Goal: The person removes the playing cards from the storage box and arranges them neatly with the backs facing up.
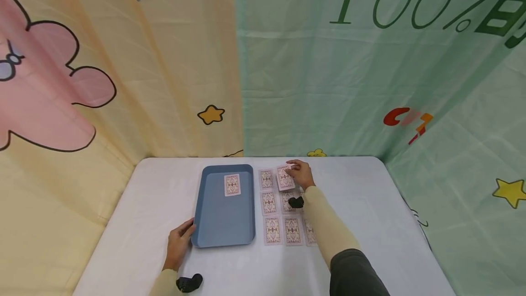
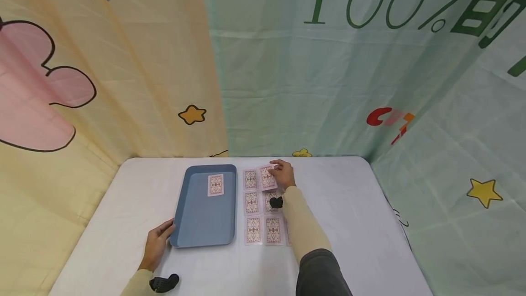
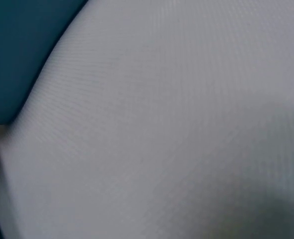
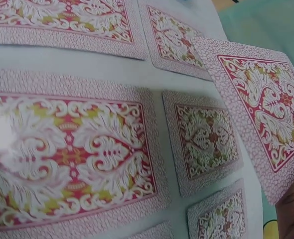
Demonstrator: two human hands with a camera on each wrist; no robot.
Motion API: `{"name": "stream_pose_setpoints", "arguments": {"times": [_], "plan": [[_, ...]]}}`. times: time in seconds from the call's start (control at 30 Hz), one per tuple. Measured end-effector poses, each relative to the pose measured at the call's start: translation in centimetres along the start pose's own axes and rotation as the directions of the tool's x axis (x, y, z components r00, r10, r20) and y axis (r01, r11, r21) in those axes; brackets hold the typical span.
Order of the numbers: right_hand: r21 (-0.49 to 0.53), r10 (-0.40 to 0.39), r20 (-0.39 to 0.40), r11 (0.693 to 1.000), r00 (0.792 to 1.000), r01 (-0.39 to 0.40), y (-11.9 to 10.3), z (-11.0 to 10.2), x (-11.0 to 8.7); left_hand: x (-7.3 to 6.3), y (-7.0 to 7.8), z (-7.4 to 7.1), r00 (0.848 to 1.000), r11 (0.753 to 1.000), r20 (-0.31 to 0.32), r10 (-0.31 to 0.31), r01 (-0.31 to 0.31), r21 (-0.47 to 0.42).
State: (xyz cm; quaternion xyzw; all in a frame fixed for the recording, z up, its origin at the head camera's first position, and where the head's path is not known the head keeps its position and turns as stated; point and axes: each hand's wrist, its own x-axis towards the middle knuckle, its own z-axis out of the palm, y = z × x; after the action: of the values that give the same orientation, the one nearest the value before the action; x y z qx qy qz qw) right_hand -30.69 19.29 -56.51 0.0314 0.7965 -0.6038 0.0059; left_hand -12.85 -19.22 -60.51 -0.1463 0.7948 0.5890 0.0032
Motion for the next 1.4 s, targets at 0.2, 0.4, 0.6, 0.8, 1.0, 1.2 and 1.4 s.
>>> {"name": "stream_pose_setpoints", "arguments": {"times": [0.2, 0.4, 0.6, 0.8, 1.0, 1.2, 1.4], "plan": [[0.035, 0.041, -0.031, 0.999, 0.999, -0.04, 0.6, -2.1, 0.6, 0.0, 0.1, -0.1, 1.0, 1.0, 0.005, -0.009, 0.009, 0.012], [0.029, 0.076, -0.083, 0.997, 0.994, -0.074, 1.1, -4.0, 1.0, 0.0, 0.2, -0.1, 1.0, 1.0, 0.013, -0.027, 0.027, -0.005], [0.033, 0.126, -0.116, 0.992, 0.985, -0.123, 1.7, -5.9, 1.7, 0.0, 0.2, -0.1, 1.0, 1.0, 0.01, -0.027, 0.028, -0.008], [0.038, 0.162, -0.126, 0.987, 0.979, -0.158, 2.7, -7.5, 1.8, 0.0, 0.1, -0.2, 1.0, 1.0, 0.009, -0.029, 0.029, -0.002], [0.05, 0.241, -0.145, 0.97, 0.96, -0.236, 3.9, -8.6, 1.9, -0.2, 0.3, -0.2, 1.0, 1.0, 0.014, -0.012, 0.012, 0.0], [-0.002, 0.289, -0.167, 0.956, 0.943, -0.293, 5.4, -9.4, 2.4, -0.2, 0.3, 0.0, 1.0, 1.0, -0.001, -0.017, 0.017, -0.001], [-0.026, 0.317, -0.163, 0.945, 0.934, -0.325, 6.7, -9.9, 3.0, -0.2, 0.2, 0.1, 1.0, 1.0, -0.013, -0.012, 0.012, -0.001]]}}
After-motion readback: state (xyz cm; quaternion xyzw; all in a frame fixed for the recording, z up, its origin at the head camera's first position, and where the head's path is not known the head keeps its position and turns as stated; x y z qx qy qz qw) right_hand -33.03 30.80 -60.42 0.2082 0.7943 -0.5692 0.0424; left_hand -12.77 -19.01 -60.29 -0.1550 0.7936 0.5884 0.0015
